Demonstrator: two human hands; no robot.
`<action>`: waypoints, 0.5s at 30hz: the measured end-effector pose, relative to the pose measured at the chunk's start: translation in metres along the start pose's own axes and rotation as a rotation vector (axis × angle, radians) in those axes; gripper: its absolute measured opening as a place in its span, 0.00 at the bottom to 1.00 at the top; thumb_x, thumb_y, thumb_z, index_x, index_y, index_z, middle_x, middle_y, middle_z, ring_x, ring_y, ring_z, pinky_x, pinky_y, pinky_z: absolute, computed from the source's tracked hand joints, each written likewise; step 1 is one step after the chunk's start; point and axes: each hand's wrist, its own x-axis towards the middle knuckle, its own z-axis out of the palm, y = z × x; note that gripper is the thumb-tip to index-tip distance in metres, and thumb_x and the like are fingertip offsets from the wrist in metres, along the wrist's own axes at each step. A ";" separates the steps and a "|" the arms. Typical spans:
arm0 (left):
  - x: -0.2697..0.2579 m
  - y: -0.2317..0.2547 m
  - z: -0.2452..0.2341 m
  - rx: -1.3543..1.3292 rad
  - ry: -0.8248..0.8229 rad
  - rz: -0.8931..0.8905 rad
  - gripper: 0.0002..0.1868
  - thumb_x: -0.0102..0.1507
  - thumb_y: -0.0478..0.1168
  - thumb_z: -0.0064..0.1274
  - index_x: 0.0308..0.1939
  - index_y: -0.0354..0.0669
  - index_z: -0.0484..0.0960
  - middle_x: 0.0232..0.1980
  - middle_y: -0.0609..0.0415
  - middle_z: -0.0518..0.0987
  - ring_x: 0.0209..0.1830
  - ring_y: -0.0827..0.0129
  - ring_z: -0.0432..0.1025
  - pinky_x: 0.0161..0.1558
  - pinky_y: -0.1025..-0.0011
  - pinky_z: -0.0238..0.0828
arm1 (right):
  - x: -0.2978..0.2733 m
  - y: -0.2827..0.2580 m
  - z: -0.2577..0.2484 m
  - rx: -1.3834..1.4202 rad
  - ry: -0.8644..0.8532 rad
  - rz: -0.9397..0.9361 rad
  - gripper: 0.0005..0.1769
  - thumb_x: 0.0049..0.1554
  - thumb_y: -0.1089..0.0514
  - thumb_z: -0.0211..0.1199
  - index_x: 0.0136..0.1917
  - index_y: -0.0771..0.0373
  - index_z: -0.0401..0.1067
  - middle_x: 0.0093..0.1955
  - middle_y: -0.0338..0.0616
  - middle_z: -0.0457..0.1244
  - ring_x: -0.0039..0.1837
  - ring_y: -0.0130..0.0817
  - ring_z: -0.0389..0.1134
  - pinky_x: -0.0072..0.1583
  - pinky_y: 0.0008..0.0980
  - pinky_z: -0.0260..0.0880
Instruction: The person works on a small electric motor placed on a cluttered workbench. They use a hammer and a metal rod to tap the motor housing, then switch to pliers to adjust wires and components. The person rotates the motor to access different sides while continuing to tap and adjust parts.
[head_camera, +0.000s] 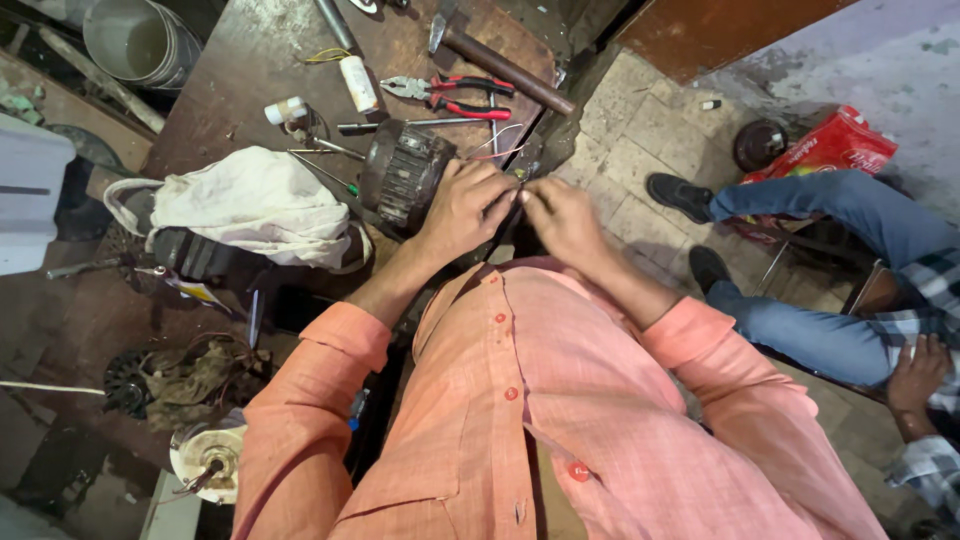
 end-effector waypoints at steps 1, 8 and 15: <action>0.000 0.000 -0.001 0.002 0.000 0.010 0.07 0.63 0.33 0.59 0.45 0.39 0.81 0.41 0.51 0.77 0.46 0.58 0.73 0.49 0.61 0.61 | 0.001 0.001 0.002 0.456 -0.046 0.310 0.07 0.63 0.59 0.66 0.51 0.66 0.76 0.43 0.47 0.67 0.42 0.40 0.69 0.45 0.36 0.68; -0.008 0.006 -0.007 0.005 -0.023 0.005 0.07 0.64 0.33 0.59 0.45 0.39 0.82 0.42 0.52 0.78 0.45 0.58 0.72 0.50 0.61 0.60 | -0.019 0.010 0.006 -0.218 0.059 -0.246 0.11 0.67 0.54 0.62 0.49 0.64 0.74 0.42 0.43 0.68 0.44 0.37 0.68 0.48 0.37 0.68; -0.012 0.008 -0.008 0.009 0.000 0.027 0.07 0.64 0.33 0.59 0.45 0.39 0.82 0.41 0.53 0.78 0.44 0.61 0.73 0.51 0.61 0.61 | -0.010 0.014 0.016 1.408 -0.247 0.860 0.14 0.67 0.53 0.67 0.44 0.65 0.75 0.32 0.36 0.63 0.31 0.26 0.62 0.34 0.28 0.61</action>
